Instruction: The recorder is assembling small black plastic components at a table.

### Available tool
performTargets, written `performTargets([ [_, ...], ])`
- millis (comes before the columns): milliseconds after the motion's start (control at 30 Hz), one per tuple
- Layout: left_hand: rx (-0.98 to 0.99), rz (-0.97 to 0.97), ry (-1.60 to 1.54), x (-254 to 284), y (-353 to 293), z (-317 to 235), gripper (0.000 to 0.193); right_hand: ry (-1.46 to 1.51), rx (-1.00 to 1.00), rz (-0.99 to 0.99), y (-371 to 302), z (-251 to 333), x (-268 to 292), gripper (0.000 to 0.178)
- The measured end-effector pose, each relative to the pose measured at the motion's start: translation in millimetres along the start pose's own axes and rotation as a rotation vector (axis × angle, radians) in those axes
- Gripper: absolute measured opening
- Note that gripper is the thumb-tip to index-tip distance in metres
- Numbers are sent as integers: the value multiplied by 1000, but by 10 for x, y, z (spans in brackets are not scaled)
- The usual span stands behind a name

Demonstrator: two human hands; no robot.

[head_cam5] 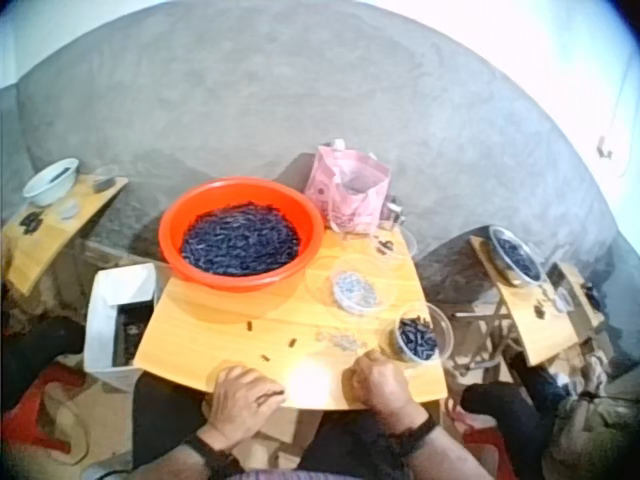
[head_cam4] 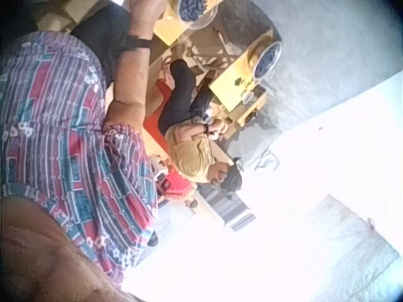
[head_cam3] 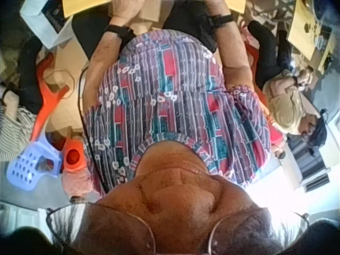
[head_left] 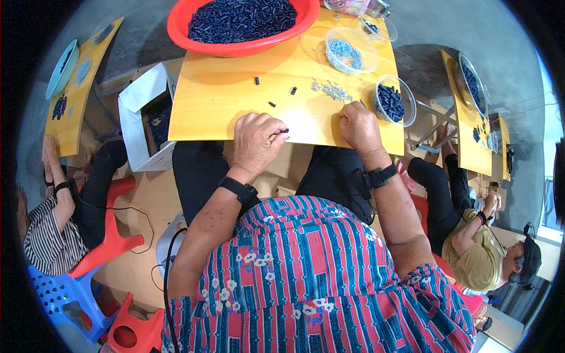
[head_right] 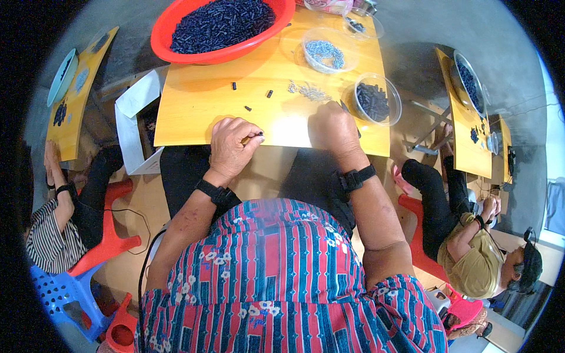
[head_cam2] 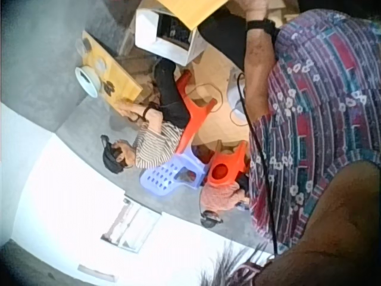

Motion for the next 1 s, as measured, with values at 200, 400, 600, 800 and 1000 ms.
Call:
performTargets([
  [200, 4, 7, -6, -19, 3, 14, 9, 0, 64, -49, 26, -23, -42, 8],
  [400, 8, 14, 13, -26, -3, 26, 10, -82, 155, -70, 70, 5, -67, 11],
  [600, 4, 16, 2, -16, 0, 28, 10, -151, 192, -33, 77, -14, -134, 14],
  [800, 7, 4, -14, -22, -2, 43, 9, -46, 126, 222, 89, -76, -280, 12],
  [1000, 12, 12, -18, -19, -12, 50, 9, -29, 183, 210, 88, -6, -240, 12],
])
Point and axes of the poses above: each hand's wrist, its own y-axis towards the middle knuckle, its own x-axis out of the back of the hand, z = x × y, the point moved 7 cm from there along y, towards the middle knuckle, and after that the axes turned 7 degrees about -z, right-handed, at the moved point
